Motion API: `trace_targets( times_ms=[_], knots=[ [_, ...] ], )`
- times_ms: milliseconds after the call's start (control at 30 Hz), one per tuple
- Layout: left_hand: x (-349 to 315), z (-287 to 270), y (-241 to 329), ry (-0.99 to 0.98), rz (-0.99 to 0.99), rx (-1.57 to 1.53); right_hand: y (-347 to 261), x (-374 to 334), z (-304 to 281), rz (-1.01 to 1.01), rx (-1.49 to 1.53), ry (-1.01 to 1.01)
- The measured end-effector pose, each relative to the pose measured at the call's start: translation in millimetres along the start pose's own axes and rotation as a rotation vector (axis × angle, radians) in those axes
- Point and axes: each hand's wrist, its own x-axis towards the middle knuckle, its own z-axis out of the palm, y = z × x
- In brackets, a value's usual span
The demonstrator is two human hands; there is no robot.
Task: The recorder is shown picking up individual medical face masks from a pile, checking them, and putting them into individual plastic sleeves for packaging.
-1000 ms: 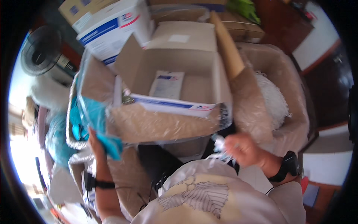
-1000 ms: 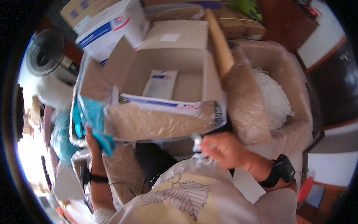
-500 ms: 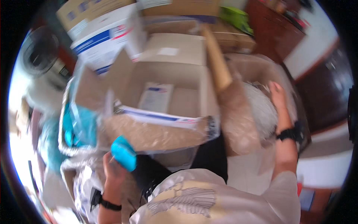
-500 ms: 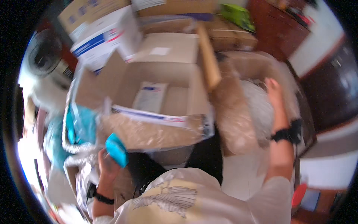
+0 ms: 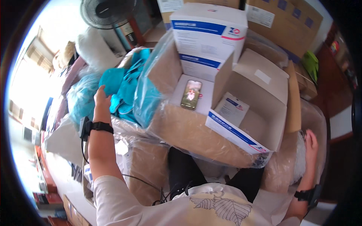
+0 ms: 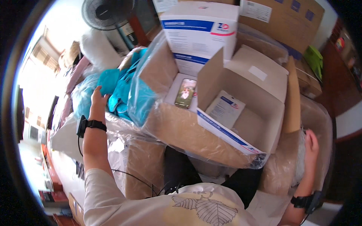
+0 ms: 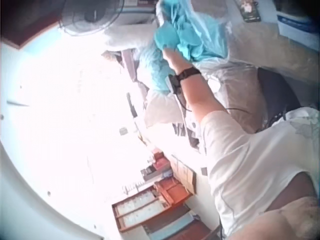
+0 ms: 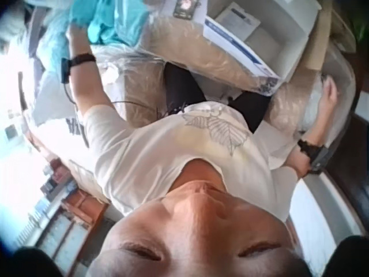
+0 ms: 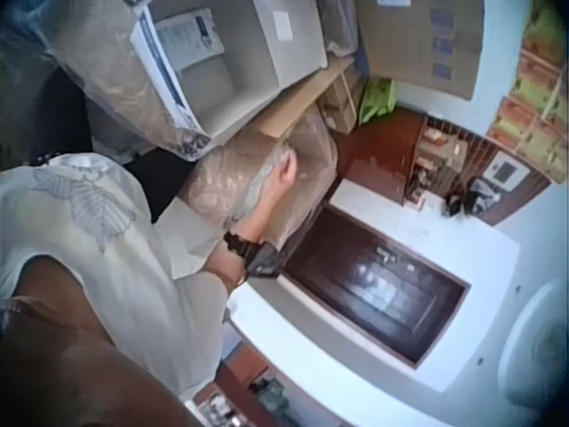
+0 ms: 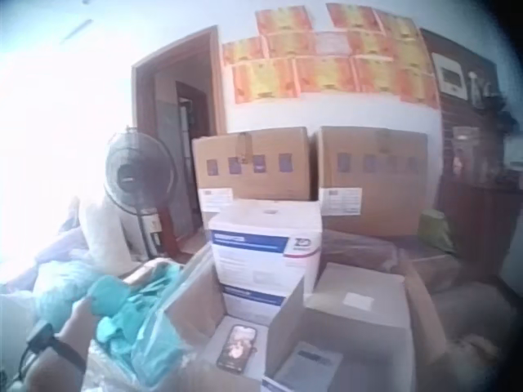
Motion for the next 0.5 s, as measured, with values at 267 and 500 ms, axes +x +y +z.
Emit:
trace_targets(
  times_ms=[267,500],
  knots=[
    [-217,104,-31,-0.872,0.475,0.152,-112,38,153,0.214,0.159,-0.626],
    [-345,132,-60,-1.261,0.339,0.234,-77,61,251,0.533,-0.371,-0.885]
  ],
)
